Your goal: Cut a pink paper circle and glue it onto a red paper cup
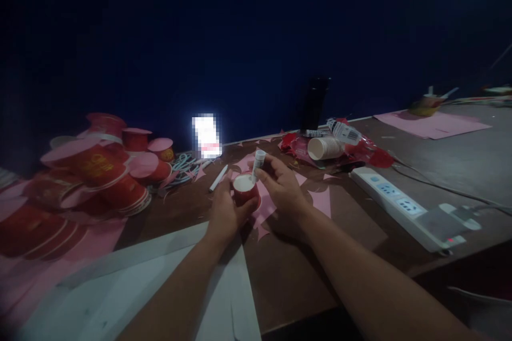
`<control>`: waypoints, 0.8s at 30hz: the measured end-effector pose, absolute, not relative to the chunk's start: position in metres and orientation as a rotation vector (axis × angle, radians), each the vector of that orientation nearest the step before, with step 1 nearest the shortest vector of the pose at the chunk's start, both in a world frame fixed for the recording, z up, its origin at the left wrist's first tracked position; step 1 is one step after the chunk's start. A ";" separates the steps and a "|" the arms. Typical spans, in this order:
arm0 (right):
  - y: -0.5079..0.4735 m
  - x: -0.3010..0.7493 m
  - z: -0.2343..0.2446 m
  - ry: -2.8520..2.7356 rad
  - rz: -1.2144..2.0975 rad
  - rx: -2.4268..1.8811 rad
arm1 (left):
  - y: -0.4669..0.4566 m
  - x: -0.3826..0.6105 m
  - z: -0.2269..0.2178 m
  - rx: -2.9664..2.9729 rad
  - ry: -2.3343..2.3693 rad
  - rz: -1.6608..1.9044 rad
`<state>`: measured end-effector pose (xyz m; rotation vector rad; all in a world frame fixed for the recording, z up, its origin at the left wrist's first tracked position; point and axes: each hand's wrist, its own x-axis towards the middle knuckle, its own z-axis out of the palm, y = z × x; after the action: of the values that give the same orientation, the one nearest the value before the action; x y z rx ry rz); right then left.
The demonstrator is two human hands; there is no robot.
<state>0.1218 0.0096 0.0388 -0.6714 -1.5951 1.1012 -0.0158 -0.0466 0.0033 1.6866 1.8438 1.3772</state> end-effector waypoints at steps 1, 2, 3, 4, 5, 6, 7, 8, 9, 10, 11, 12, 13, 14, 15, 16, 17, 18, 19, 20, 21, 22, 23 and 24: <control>0.009 0.122 0.039 -1.604 1.088 -0.680 | -0.046 -0.016 0.003 1.712 1.842 1.380; 0.009 0.122 0.039 -1.610 1.074 -0.689 | -0.047 -0.017 0.002 1.736 1.841 1.380; 0.009 0.122 0.040 -1.617 1.059 -0.696 | -0.047 -0.017 0.002 1.754 1.840 1.382; 0.009 0.122 0.040 -1.626 1.039 -0.704 | -0.047 -0.017 0.002 1.762 1.837 1.381; 0.009 0.122 0.041 -1.639 1.020 -0.712 | -0.047 -0.018 0.001 1.761 1.835 1.381; 0.009 0.122 0.041 -1.650 1.001 -0.715 | -0.047 -0.018 0.001 1.757 1.836 1.381; 0.009 0.122 0.041 -1.662 0.986 -0.717 | -0.047 -0.018 0.001 1.753 1.836 1.382; 0.009 0.122 0.041 -1.672 0.971 -0.720 | -0.048 -0.018 0.001 1.752 1.835 1.383; 0.009 0.123 0.041 -1.680 0.959 -0.724 | -0.048 -0.018 0.001 1.754 1.834 1.382; 0.009 0.123 0.041 -1.688 0.948 -0.731 | -0.048 -0.017 0.001 1.756 1.835 1.381; 0.010 0.124 0.040 -1.700 0.935 -0.743 | -0.048 -0.017 0.001 1.753 1.840 1.379; 0.011 0.124 0.039 -1.714 0.913 -0.763 | -0.048 -0.017 0.002 1.749 1.847 1.367; 0.011 0.125 0.038 -1.735 0.884 -0.791 | -0.048 -0.017 0.003 1.740 1.857 1.352; 0.012 0.125 0.037 -1.757 0.849 -0.824 | -0.049 -0.017 0.004 1.730 1.869 1.335; 0.013 0.125 0.035 -1.777 0.816 -0.853 | -0.049 -0.017 0.005 1.719 1.884 1.319; 0.013 0.124 0.034 -1.789 0.791 -0.870 | -0.050 -0.017 0.006 1.712 1.897 1.303; 0.014 0.124 0.033 -1.790 0.781 -0.873 | -0.050 -0.017 0.008 1.711 1.909 1.291; 0.015 0.123 0.032 -1.773 0.787 -0.862 | -0.051 -0.017 0.009 1.713 1.918 1.282; 0.016 0.123 0.031 -1.740 0.807 -0.839 | -0.051 -0.017 0.009 1.719 1.924 1.280; 0.016 0.122 0.030 -1.693 0.836 -0.811 | -0.052 -0.016 0.010 1.729 1.924 1.282; 0.017 0.122 0.029 -1.638 0.868 -0.783 | -0.052 -0.016 0.010 1.741 1.924 1.293; 0.019 0.122 0.028 -1.585 0.901 -0.760 | -0.052 -0.016 0.009 1.750 1.926 1.312; 0.020 0.122 0.027 -1.536 0.932 -0.743 | -0.052 -0.016 0.009 1.753 1.935 1.334; 0.021 0.123 0.027 -1.495 0.957 -0.733 | -0.052 -0.016 0.008 1.753 1.948 1.352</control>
<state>0.1227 0.0213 0.0266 -0.7331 -1.4948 0.9571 -0.0155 -0.0522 0.0077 1.7532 1.9485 1.3518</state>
